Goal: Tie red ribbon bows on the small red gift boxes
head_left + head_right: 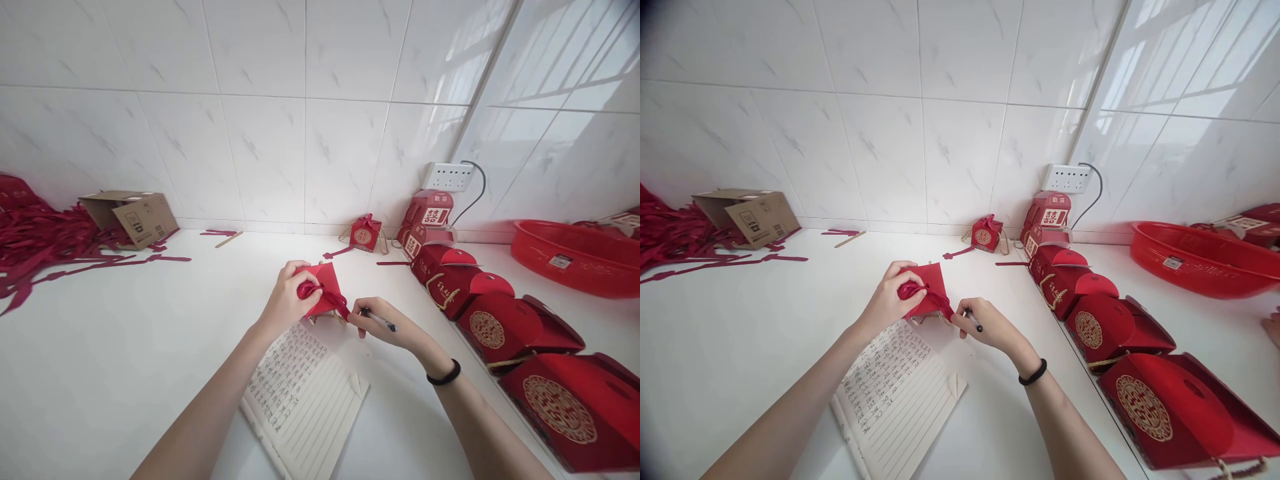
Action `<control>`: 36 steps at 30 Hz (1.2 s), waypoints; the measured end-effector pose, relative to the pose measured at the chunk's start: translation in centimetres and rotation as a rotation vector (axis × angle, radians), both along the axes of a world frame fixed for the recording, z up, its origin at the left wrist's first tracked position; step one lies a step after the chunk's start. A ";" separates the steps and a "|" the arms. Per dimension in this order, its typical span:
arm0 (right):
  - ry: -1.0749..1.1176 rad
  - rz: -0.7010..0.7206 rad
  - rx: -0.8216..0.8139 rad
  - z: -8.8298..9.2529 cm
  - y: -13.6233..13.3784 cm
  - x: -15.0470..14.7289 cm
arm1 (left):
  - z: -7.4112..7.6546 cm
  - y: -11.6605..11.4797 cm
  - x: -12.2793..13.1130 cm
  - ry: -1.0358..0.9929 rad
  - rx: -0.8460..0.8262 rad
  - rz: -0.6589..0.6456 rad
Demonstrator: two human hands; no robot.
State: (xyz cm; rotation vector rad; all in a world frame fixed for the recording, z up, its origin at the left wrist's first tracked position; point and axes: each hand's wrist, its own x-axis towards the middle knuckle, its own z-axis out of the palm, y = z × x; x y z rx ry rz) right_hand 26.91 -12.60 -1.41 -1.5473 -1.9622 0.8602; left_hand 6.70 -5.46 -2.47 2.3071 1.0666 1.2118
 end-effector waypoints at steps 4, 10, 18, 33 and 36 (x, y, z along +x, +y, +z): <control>0.014 0.040 -0.023 0.1 -0.1 -0.4 | 0.1 -0.2 0.5 -0.012 -0.017 0.072; 0.036 0.034 -0.042 -0.1 0.1 -0.3 | 0.2 -0.4 1.0 -0.050 0.014 0.116; 0.057 0.044 -0.097 1.0 -0.2 0.1 | 0.2 -0.4 1.0 -0.041 0.022 0.122; -0.037 -0.096 -0.032 0.8 0.4 -0.6 | -0.7 2.4 -0.3 -0.036 0.198 0.061; -0.007 -0.069 -0.063 0.8 0.5 -0.8 | -0.7 2.4 -0.1 -0.046 0.169 0.105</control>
